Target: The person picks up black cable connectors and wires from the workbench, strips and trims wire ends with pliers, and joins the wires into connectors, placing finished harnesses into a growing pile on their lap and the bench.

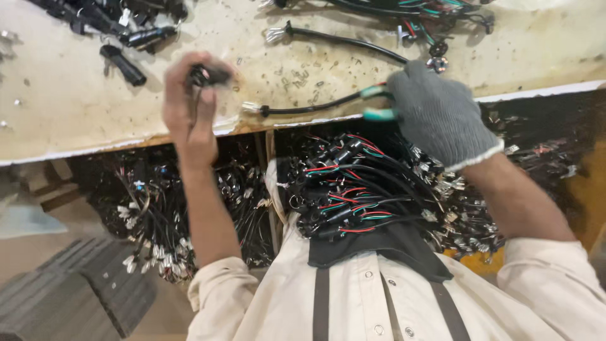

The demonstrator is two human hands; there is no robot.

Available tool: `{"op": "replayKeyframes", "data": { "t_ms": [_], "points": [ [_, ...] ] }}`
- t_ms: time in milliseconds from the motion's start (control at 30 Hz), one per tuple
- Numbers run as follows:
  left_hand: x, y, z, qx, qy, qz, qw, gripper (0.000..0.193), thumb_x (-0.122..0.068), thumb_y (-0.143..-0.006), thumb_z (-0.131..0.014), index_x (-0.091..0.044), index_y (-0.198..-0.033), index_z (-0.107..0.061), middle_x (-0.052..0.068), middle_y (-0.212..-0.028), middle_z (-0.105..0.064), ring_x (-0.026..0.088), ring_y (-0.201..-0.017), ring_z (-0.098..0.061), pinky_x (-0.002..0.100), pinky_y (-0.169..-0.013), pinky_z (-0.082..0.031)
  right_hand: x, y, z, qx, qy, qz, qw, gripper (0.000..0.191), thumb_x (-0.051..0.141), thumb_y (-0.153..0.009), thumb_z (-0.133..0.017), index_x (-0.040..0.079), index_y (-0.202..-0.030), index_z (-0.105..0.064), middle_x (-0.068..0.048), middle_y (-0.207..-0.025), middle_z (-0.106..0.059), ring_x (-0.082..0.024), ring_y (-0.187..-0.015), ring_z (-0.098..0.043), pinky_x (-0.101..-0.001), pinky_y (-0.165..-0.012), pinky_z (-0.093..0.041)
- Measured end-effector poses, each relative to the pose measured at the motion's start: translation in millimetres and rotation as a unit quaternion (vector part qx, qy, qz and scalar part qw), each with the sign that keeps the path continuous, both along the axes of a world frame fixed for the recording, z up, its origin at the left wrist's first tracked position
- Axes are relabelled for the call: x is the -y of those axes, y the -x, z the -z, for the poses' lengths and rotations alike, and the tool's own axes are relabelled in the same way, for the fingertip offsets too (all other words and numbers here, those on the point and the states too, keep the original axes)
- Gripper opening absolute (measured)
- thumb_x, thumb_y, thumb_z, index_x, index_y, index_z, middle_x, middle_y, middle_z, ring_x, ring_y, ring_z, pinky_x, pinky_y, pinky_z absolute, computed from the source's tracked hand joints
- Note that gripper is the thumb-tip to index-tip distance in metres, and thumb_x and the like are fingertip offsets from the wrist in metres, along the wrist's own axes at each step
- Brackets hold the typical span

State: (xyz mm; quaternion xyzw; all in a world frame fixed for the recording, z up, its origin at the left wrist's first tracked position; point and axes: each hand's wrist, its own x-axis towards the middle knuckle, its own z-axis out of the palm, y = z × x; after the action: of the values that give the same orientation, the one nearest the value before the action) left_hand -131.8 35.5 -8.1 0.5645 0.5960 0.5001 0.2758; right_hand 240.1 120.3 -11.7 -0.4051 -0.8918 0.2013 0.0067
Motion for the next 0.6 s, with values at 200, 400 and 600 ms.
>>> {"op": "replayKeyframes", "data": {
  "t_ms": [200, 400, 600],
  "points": [
    [20.0, -99.3, -19.7, 0.437, 0.12, 0.19, 0.871, 0.046, -0.038, -0.109, -0.065, -0.001, -0.135, -0.058, 0.004, -0.083, -0.062, 0.013, -0.072, -0.063, 0.028, -0.076, -0.054, -29.5, 32.5, -25.9, 0.031, 0.037, -0.008, 0.999, 0.023, 0.01, -0.086, -0.069, 0.011, -0.109, -0.065, -0.013, -0.091, -0.072, -0.037, -0.078, -0.072, -0.0523, -0.064, -0.053],
    [21.7, -114.1, -38.7, 0.272, 0.186, 0.23, 0.916, 0.033, -0.018, -0.106, -0.065, -0.003, -0.135, -0.063, 0.005, -0.091, -0.071, 0.009, -0.064, -0.06, 0.026, -0.063, -0.052, 4.4, 27.1, -79.4, -0.275, 0.025, 0.065, 0.959, 0.015, 0.018, -0.092, -0.07, 0.014, -0.104, -0.062, -0.008, -0.089, -0.067, -0.029, -0.081, -0.07, -0.0409, -0.067, -0.056],
    [13.2, -132.4, -49.9, 0.068, 0.061, 0.206, 0.974, 0.031, -0.014, -0.107, -0.068, -0.005, -0.136, -0.059, 0.012, -0.113, -0.071, 0.022, -0.098, -0.073, 0.031, -0.089, -0.058, 22.8, 19.8, -50.8, -0.2, 0.089, -0.134, 0.967, 0.029, 0.022, -0.07, -0.077, 0.022, -0.099, -0.073, -0.004, -0.08, -0.069, -0.029, -0.069, -0.068, -0.0407, -0.058, -0.052]
  ]
}}
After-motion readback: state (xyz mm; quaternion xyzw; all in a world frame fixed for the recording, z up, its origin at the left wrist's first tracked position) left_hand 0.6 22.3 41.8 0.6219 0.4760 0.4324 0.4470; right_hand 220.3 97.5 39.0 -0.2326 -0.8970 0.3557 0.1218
